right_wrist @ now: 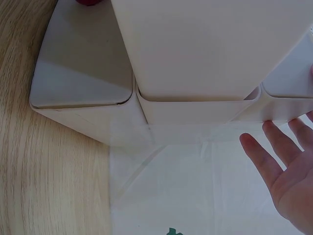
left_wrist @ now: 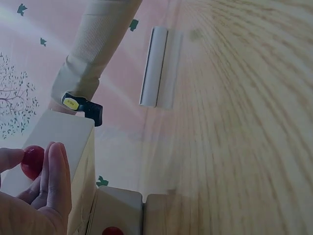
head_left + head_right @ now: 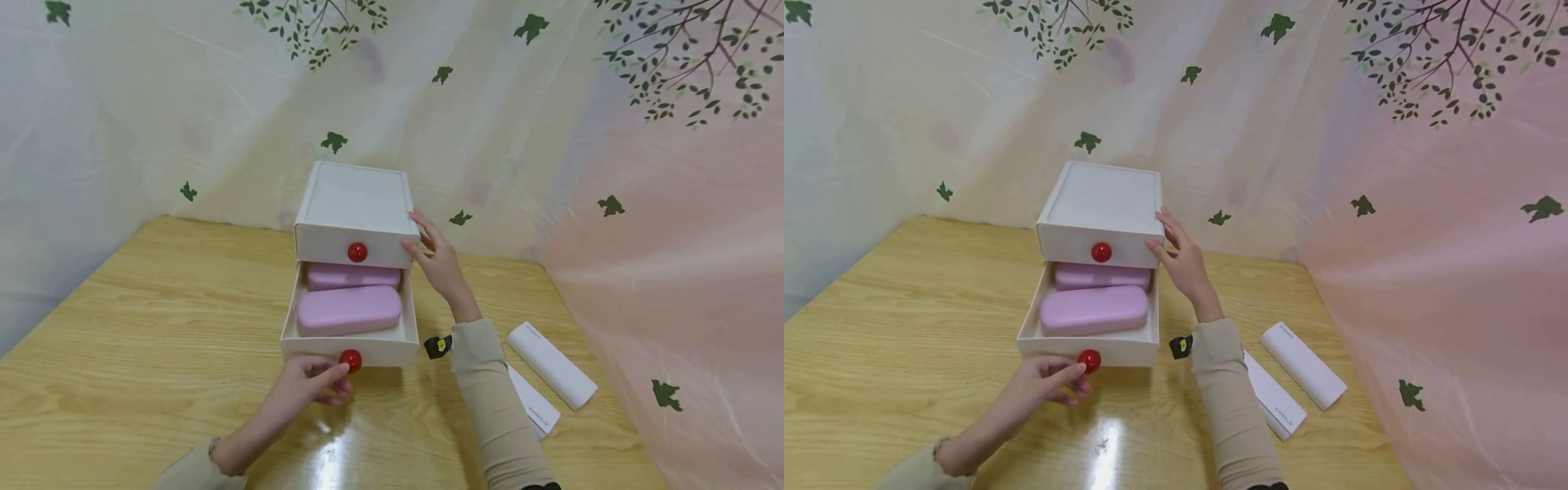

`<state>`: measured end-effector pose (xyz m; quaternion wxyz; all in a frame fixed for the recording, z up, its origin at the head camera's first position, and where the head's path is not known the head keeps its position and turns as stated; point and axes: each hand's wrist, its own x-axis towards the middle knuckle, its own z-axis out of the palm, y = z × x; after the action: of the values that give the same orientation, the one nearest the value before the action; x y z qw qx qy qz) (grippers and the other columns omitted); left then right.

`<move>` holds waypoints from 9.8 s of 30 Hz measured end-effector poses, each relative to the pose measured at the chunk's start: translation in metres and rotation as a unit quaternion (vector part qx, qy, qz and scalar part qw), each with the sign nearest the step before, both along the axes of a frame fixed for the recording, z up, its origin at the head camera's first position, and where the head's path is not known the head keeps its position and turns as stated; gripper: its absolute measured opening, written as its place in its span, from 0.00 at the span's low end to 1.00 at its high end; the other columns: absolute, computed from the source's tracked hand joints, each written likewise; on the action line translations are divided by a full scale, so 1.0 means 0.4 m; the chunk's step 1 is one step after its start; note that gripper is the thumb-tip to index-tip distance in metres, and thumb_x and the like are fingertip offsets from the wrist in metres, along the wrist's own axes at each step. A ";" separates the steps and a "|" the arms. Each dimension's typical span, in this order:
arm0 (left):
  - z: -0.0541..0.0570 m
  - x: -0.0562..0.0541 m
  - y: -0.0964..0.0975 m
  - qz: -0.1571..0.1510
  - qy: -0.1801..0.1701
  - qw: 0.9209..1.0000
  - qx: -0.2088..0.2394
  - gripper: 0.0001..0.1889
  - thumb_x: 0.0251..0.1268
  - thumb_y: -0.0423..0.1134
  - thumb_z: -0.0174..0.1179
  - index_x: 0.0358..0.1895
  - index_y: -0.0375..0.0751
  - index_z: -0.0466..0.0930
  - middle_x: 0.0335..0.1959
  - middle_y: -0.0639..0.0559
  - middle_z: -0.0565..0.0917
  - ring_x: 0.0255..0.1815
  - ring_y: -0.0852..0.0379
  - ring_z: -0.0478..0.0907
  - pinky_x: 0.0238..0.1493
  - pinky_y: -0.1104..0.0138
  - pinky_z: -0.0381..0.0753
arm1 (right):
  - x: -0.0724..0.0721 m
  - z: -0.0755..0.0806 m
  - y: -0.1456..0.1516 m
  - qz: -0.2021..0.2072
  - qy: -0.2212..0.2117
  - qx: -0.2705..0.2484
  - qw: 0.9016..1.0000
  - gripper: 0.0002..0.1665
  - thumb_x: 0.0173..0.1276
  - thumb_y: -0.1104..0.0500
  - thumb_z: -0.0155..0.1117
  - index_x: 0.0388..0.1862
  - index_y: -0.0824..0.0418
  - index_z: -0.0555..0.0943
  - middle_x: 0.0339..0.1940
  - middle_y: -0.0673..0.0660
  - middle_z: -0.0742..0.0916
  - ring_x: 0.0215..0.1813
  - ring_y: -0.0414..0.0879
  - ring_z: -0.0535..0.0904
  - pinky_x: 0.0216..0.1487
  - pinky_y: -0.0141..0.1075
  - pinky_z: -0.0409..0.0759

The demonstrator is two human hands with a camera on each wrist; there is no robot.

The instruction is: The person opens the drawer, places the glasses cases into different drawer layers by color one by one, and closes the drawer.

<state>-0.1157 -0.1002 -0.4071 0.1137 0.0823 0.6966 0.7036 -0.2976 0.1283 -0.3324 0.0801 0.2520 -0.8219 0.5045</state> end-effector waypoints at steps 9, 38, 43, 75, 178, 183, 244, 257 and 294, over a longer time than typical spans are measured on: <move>0.005 -0.032 -0.011 0.011 -0.006 1.000 0.005 0.20 0.69 0.36 0.56 0.47 0.13 0.74 0.31 0.41 0.87 0.30 0.60 0.83 0.35 0.67 0.87 | -0.005 -0.002 -0.004 -0.004 0.005 0.000 1.000 0.34 0.74 0.51 0.57 0.76 0.47 0.61 0.80 0.44 0.57 0.75 0.60 0.63 0.65 0.52 0.74; -0.001 -0.174 0.022 0.130 -0.015 0.990 0.045 0.17 0.73 0.38 0.53 0.46 0.21 0.80 0.28 0.50 0.86 0.32 0.57 0.84 0.37 0.67 0.87 | -0.010 -0.004 -0.009 -0.011 -0.019 0.002 1.000 0.34 0.74 0.54 0.56 0.76 0.49 0.59 0.80 0.44 0.55 0.77 0.57 0.60 0.69 0.51 0.70; -0.001 -0.198 0.036 0.160 -0.026 0.985 0.062 0.19 0.72 0.39 0.55 0.48 0.21 0.79 0.28 0.51 0.86 0.30 0.60 0.83 0.36 0.69 0.86 | -0.009 -0.006 -0.006 -0.010 -0.004 0.001 1.000 0.34 0.74 0.50 0.56 0.76 0.46 0.60 0.79 0.41 0.57 0.77 0.55 0.62 0.69 0.50 0.71; -0.002 -0.285 0.051 0.201 -0.017 0.978 0.063 0.19 0.71 0.39 0.56 0.44 0.20 0.80 0.25 0.50 0.85 0.26 0.61 0.81 0.32 0.72 0.85 | 0.005 -0.003 -0.004 -0.003 -0.005 -0.002 1.000 0.34 0.73 0.48 0.57 0.75 0.46 0.61 0.79 0.41 0.57 0.76 0.60 0.62 0.66 0.54 0.73; 0.112 -0.378 -0.117 0.187 0.392 0.900 -0.040 0.23 0.69 0.30 0.54 0.66 0.34 0.70 0.73 0.46 0.66 0.73 0.50 0.64 0.67 0.68 0.68 | 0.007 -0.029 0.012 -0.040 0.023 -0.016 0.999 0.34 0.75 0.54 0.55 0.76 0.47 0.58 0.79 0.43 0.57 0.79 0.47 0.56 0.76 0.49 0.61; 0.107 -0.384 -0.108 0.184 0.399 0.898 -0.036 0.23 0.69 0.30 0.55 0.66 0.34 0.70 0.74 0.46 0.65 0.74 0.50 0.64 0.68 0.67 0.68 | 0.004 -0.030 0.023 -0.040 0.022 -0.021 0.999 0.34 0.75 0.57 0.55 0.77 0.50 0.58 0.80 0.46 0.56 0.79 0.49 0.56 0.76 0.50 0.61; 0.123 -0.384 -0.120 0.168 0.344 0.924 -0.016 0.24 0.69 0.32 0.55 0.67 0.36 0.70 0.74 0.49 0.66 0.75 0.52 0.61 0.70 0.51 0.67 | 0.169 -0.256 -0.096 -0.113 -0.350 -0.257 0.894 0.13 0.75 0.60 0.50 0.51 0.68 0.74 0.44 0.58 0.85 0.40 0.41 0.82 0.38 0.30 0.84; 0.130 -0.385 -0.121 0.166 0.344 0.924 -0.031 0.26 0.69 0.33 0.55 0.70 0.39 0.66 0.74 0.49 0.65 0.76 0.53 0.60 0.70 0.52 0.67 | 0.147 -0.279 -0.142 -0.066 -0.371 -0.263 0.888 0.18 0.74 0.62 0.52 0.57 0.71 0.72 0.52 0.64 0.82 0.48 0.47 0.82 0.52 0.41 0.85; 0.119 -0.391 -0.111 0.193 0.383 0.902 -0.047 0.24 0.68 0.31 0.55 0.67 0.34 0.69 0.71 0.44 0.69 0.74 0.51 0.63 0.65 0.57 0.72 | 0.126 -0.297 -0.185 -0.084 -0.380 -0.220 0.895 0.20 0.70 0.57 0.60 0.52 0.71 0.77 0.32 0.60 0.90 0.33 0.42 0.87 0.38 0.36 0.87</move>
<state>-0.2720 -0.1448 -0.3596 -0.2961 0.2032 0.7212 0.5923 -0.2470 0.0543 -0.4513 -0.1427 -0.0527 -0.6758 0.7212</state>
